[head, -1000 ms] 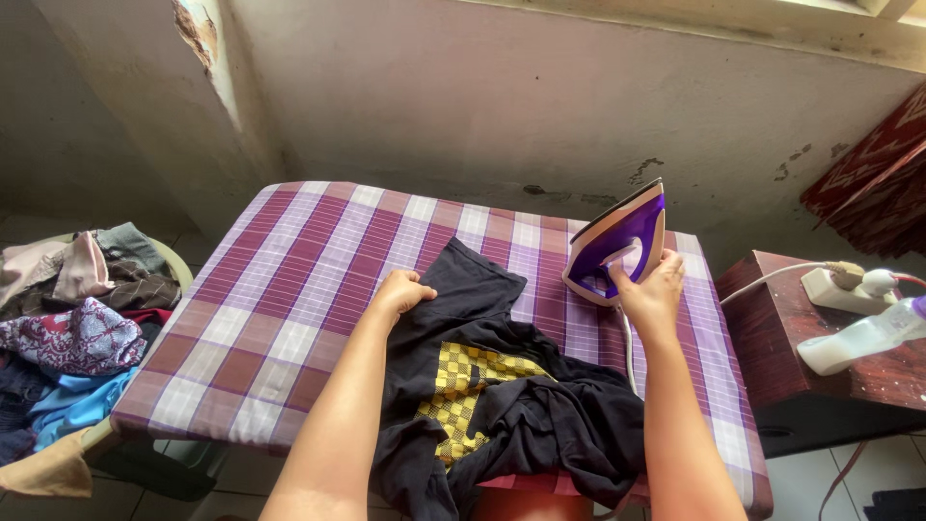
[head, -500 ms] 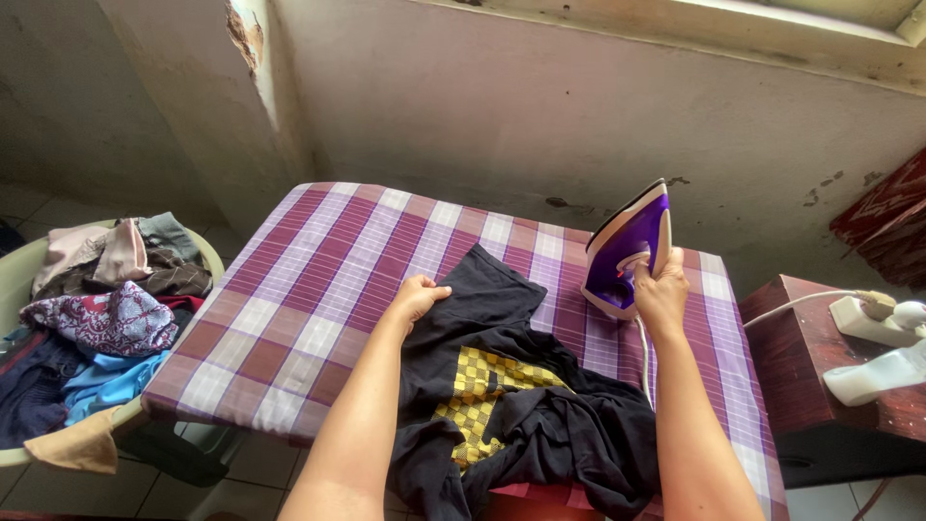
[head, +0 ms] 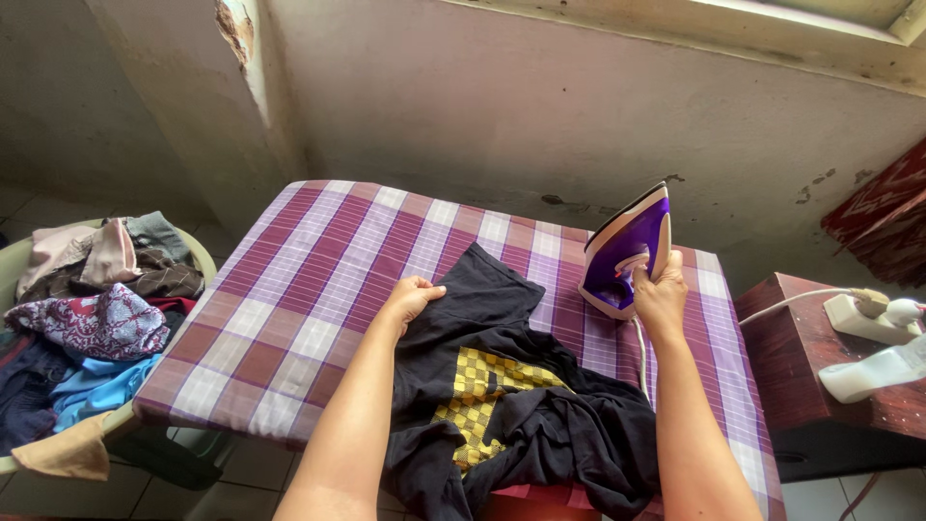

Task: The person irons a black t-shirt with a yellow graphic on a small table covered with a checkered cloth. They spray the shirt with water, smooth it out, and use a purple iron to press the fabric. The person flips the shirt to iron both sides and folds it neatly at the end.

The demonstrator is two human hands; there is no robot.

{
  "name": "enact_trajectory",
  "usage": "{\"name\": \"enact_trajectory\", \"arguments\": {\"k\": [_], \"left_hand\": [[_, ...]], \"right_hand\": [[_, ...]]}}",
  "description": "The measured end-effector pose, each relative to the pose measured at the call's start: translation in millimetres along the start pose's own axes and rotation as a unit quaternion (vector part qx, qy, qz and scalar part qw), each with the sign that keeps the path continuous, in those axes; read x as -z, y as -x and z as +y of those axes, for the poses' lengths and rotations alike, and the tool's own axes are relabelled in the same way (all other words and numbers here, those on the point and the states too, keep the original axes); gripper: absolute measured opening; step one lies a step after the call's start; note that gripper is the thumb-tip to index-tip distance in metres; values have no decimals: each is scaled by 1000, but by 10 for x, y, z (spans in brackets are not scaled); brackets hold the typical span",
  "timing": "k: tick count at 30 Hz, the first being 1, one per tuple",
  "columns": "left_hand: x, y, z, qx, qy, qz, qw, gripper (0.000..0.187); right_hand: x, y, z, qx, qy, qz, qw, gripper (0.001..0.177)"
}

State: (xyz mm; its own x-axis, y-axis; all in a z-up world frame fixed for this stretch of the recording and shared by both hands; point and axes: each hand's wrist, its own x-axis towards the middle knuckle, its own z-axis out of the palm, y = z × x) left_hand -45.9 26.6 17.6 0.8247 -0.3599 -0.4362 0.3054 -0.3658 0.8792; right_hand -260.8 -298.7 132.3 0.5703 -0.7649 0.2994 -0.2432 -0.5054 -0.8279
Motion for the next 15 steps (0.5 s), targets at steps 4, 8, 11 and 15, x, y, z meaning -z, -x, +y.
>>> {"name": "enact_trajectory", "arguments": {"k": [4,8,11,15], "left_hand": [[8,-4,-7,-6,-5,5,1000,33],[12,18,8,6,-15,6,1000,33],[18,48,36,11,-12,6,1000,34],[19,121,74,10,-7,3,1000,40]], "right_hand": [[10,-11,-2,0,0,-6,1000,12],[-6,-7,52,-2,-10,-11,1000,11],[-3,-10,46,2,-5,-6,1000,13],[-11,-7,-114,15,-47,-43,998,14]]}}
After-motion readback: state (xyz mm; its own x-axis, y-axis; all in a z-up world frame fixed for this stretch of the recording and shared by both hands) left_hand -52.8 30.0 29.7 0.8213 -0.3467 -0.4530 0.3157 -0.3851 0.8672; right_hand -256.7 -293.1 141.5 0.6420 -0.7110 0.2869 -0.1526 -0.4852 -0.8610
